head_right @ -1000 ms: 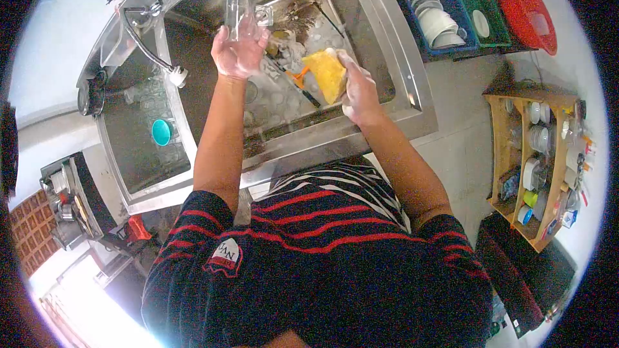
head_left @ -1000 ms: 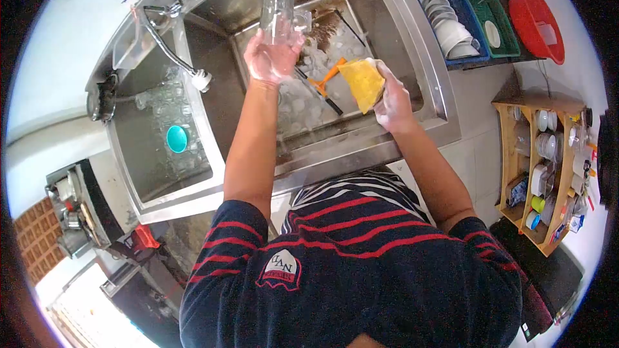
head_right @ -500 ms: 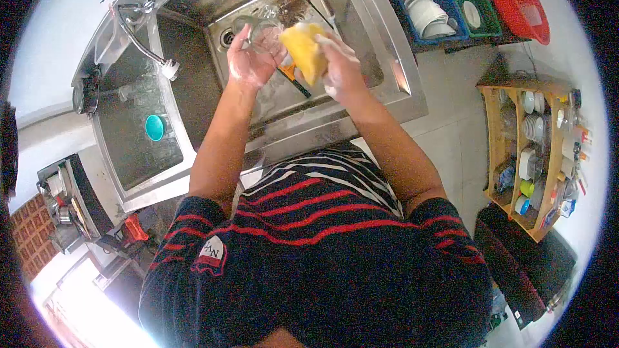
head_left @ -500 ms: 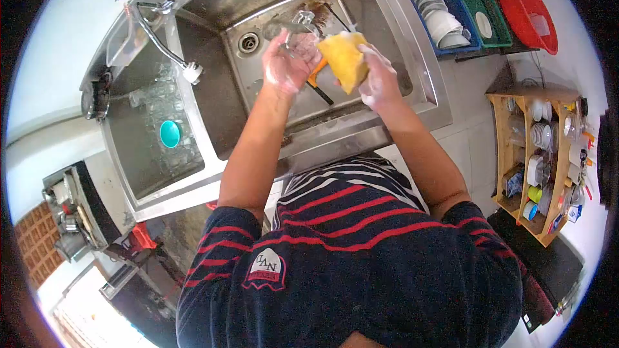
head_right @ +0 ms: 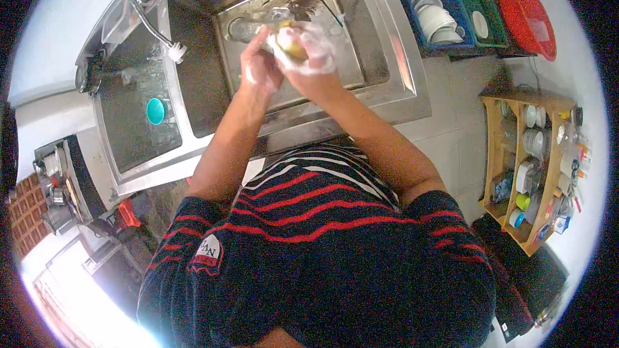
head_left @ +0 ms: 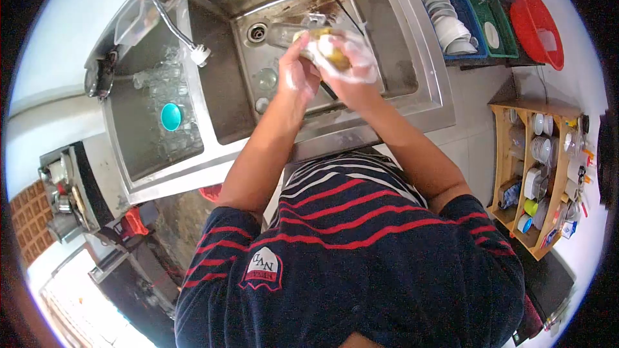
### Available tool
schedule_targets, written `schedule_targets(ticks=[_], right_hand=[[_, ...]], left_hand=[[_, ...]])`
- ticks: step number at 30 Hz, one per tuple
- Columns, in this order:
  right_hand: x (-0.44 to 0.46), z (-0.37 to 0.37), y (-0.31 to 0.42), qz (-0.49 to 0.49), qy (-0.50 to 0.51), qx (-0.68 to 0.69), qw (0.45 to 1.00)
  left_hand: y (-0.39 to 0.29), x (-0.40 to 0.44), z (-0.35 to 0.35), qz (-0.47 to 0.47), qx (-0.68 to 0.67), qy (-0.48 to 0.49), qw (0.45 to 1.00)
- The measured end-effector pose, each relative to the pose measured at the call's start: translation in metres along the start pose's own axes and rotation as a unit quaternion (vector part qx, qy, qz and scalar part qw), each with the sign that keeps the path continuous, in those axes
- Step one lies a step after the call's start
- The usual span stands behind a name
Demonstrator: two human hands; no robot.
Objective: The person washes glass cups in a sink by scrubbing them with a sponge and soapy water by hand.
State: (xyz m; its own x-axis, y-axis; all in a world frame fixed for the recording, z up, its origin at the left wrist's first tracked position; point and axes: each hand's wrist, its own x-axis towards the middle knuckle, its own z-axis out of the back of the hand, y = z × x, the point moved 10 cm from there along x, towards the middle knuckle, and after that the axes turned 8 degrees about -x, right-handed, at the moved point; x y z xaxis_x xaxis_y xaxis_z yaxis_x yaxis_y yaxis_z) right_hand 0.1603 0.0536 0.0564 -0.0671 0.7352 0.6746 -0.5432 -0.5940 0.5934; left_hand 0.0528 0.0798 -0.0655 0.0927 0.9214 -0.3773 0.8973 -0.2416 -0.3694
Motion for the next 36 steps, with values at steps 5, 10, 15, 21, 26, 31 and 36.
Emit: schedule_targets(ticks=[5,10,15,21,26,31,36], right_hand=[[-0.019,-0.008,0.013,0.130,0.079,0.050,0.987],[-0.029,-0.030,0.014,0.146,0.224,0.030,0.963],[-0.019,-0.036,-0.003,0.018,0.168,0.071,0.983],[-0.020,-0.039,-0.016,-0.001,0.151,0.138,0.979],[-0.024,-0.048,0.017,0.210,0.154,0.020,0.965],[-0.038,-0.091,-0.013,0.075,0.221,0.100,0.967],[-0.058,-0.115,-0.042,-0.293,0.303,0.297,0.857]], left_hand=[[-0.005,-0.013,-0.002,-0.012,0.042,-0.012,0.999],[0.007,-0.024,-0.009,0.005,0.035,-0.012,0.999],[0.015,-0.025,-0.007,0.035,0.061,-0.021,0.997],[-0.003,-0.009,0.000,0.007,0.051,0.000,0.999],[-0.028,0.010,0.013,-0.003,-0.087,-0.090,0.992],[-0.038,0.016,0.031,-0.057,-0.063,-0.087,0.993],[-0.037,0.021,0.055,-0.010,-0.102,-0.021,0.994]])
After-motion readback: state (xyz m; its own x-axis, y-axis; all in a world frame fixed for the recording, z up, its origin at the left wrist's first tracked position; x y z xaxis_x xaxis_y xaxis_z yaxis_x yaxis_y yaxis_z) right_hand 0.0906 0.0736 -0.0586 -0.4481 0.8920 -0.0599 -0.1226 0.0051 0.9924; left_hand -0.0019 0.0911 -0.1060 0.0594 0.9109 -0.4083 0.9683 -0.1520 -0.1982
